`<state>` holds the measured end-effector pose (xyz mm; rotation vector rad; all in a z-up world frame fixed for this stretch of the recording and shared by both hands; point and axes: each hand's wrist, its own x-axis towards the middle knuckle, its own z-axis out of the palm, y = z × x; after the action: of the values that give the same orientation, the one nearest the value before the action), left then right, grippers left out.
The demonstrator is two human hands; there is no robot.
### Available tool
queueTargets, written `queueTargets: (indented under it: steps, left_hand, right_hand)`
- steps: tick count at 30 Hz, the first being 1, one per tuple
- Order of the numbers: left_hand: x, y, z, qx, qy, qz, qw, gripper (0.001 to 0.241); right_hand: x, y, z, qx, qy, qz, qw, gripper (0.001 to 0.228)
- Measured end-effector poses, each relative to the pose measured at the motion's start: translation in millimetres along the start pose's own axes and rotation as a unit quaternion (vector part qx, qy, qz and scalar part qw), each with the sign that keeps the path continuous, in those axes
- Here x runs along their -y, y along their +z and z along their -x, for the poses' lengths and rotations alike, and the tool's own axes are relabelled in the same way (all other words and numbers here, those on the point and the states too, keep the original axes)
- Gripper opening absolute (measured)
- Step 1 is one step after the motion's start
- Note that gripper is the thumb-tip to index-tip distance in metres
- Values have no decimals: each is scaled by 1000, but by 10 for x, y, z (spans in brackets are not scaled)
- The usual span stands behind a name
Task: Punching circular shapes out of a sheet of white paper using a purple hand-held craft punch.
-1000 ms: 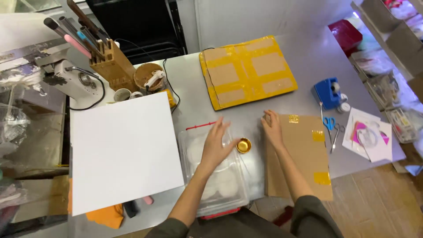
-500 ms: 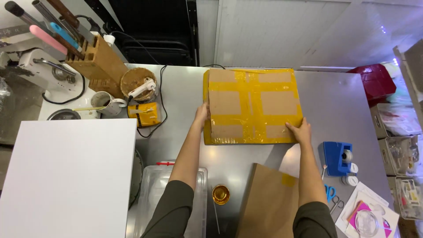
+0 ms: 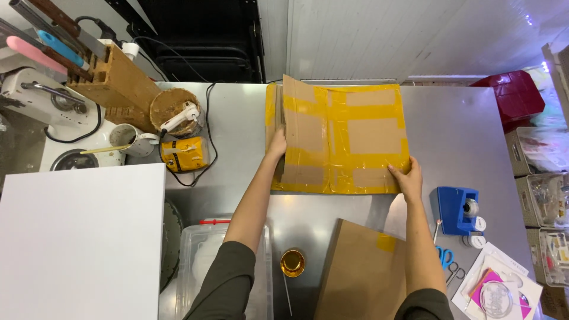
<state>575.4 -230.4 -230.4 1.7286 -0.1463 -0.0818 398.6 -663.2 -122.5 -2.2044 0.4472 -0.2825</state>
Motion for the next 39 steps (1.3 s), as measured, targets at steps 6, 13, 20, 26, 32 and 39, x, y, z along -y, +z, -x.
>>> queueTargets:
  steps: [6, 13, 20, 26, 32, 39]
  left_hand:
    - [-276, -42, 206, 22, -300, 151, 942, 63]
    - [326, -39, 217, 97, -268, 131, 949, 57]
    - [-538, -194, 293, -27, -116, -47, 992, 44]
    - [-733, -869, 479, -140, -163, -268, 939, 27]
    - [-288, -1182, 498, -207, -211, -13, 955, 44]
    - [-1187, -1434, 553, -209, -81, -99, 970, 46]
  right_hand:
    - [-97, 58, -31, 14, 27, -100, 994, 66]
    - [-184, 61, -35, -14, 38, -93, 995, 57]
    - [-446, 185, -89, -40, 59, -106, 992, 50]
    - [-713, 41, -150, -73, 41, -57, 995, 46]
    - [-678, 53, -155, -83, 32, -21, 996, 47]
    - [-712, 32, -182, -90, 27, 15, 995, 48]
